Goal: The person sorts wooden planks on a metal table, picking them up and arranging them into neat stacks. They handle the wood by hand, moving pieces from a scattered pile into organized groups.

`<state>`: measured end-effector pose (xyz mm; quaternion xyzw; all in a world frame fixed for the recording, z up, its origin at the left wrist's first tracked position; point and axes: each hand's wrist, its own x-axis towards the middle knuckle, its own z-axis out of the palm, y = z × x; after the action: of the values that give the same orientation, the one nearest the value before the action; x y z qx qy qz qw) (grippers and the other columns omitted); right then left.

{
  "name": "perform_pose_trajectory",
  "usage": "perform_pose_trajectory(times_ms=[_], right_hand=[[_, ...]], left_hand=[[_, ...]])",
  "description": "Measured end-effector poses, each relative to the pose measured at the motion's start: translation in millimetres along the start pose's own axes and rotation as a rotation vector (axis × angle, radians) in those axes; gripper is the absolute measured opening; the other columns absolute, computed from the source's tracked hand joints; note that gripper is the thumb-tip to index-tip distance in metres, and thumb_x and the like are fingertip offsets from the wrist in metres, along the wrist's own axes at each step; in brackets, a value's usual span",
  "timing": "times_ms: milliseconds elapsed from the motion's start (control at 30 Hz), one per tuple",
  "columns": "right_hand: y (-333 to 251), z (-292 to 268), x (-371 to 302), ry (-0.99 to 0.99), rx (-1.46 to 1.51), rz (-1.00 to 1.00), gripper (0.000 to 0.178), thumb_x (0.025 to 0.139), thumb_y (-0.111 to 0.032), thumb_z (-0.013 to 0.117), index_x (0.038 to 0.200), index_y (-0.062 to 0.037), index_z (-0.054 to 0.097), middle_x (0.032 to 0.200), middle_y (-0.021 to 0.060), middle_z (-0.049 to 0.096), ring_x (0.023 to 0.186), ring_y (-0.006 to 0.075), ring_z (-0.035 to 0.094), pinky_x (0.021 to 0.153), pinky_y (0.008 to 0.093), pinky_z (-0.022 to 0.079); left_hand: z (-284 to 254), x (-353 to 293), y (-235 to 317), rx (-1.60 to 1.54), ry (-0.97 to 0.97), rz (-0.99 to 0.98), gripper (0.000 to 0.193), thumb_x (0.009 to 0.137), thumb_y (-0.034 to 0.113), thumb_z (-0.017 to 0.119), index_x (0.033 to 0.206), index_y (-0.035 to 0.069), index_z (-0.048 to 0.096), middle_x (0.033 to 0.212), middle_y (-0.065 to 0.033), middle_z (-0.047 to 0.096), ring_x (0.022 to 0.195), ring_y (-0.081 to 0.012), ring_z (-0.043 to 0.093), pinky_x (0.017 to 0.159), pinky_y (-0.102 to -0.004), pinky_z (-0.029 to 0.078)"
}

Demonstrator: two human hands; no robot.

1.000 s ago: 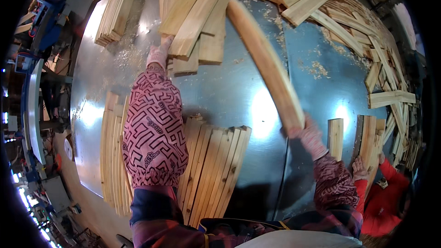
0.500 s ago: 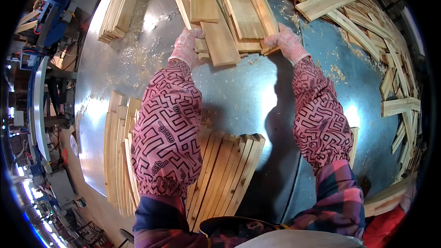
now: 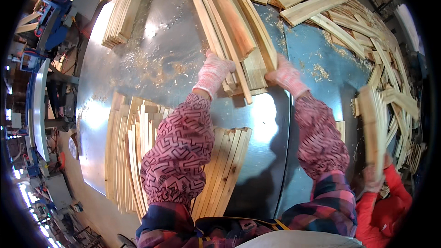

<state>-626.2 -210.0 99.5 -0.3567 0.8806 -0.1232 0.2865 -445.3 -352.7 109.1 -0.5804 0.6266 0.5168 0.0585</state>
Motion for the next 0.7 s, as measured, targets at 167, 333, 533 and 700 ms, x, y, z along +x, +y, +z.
perform_pose_trajectory(times_ms=[167, 333, 533, 700], right_hand=[[12.7, 24.0, 30.3, -0.057, 0.097, -0.057, 0.078, 0.069, -0.024, 0.074, 0.140, -0.0044, 0.047, 0.125, 0.0247, 0.065, 0.120, 0.0391, 0.061, 0.101, 0.0417, 0.050], [25.2, 39.5, -4.3, -0.142, 0.302, -0.105, 0.087, 0.068, -0.027, 0.076, 0.146, -0.0065, 0.044, 0.123, 0.0219, 0.067, 0.117, 0.0349, 0.064, 0.102, 0.0387, 0.049], [-1.5, 6.4, 21.2, 0.037, 0.337, -0.231, 0.099, 0.070, -0.053, 0.079, 0.150, -0.0058, 0.043, 0.141, 0.0249, 0.054, 0.130, 0.0345, 0.054, 0.109, 0.0404, 0.043], [-75.9, 5.4, 37.4, 0.088, -0.048, 0.006, 0.080, 0.081, -0.056, 0.072, 0.138, -0.0008, 0.058, 0.142, 0.0266, 0.054, 0.131, 0.0334, 0.054, 0.109, 0.0408, 0.044]], left_hand=[[-0.2, 5.9, -14.4, -0.212, -0.004, -0.061, 0.093, 0.084, 0.018, 0.068, 0.158, 0.005, 0.014, 0.142, -0.0320, 0.051, 0.133, -0.0413, 0.052, 0.106, -0.0441, 0.050], [-9.8, 22.2, -60.8, -0.414, -0.145, 0.249, 0.092, 0.082, 0.031, 0.072, 0.157, 0.004, 0.026, 0.145, -0.0302, 0.049, 0.136, -0.0393, 0.049, 0.111, -0.0426, 0.043], [-0.1, 9.1, -16.6, -0.155, 0.135, 0.072, 0.111, 0.076, 0.033, 0.077, 0.160, 0.002, 0.011, 0.150, -0.0277, 0.043, 0.134, -0.0371, 0.050, 0.107, -0.0420, 0.044], [5.1, -1.2, 13.3, -0.095, 0.148, -0.037, 0.110, 0.071, 0.025, 0.076, 0.161, 0.004, 0.016, 0.136, -0.0240, 0.055, 0.118, -0.0358, 0.061, 0.102, -0.0424, 0.047]])
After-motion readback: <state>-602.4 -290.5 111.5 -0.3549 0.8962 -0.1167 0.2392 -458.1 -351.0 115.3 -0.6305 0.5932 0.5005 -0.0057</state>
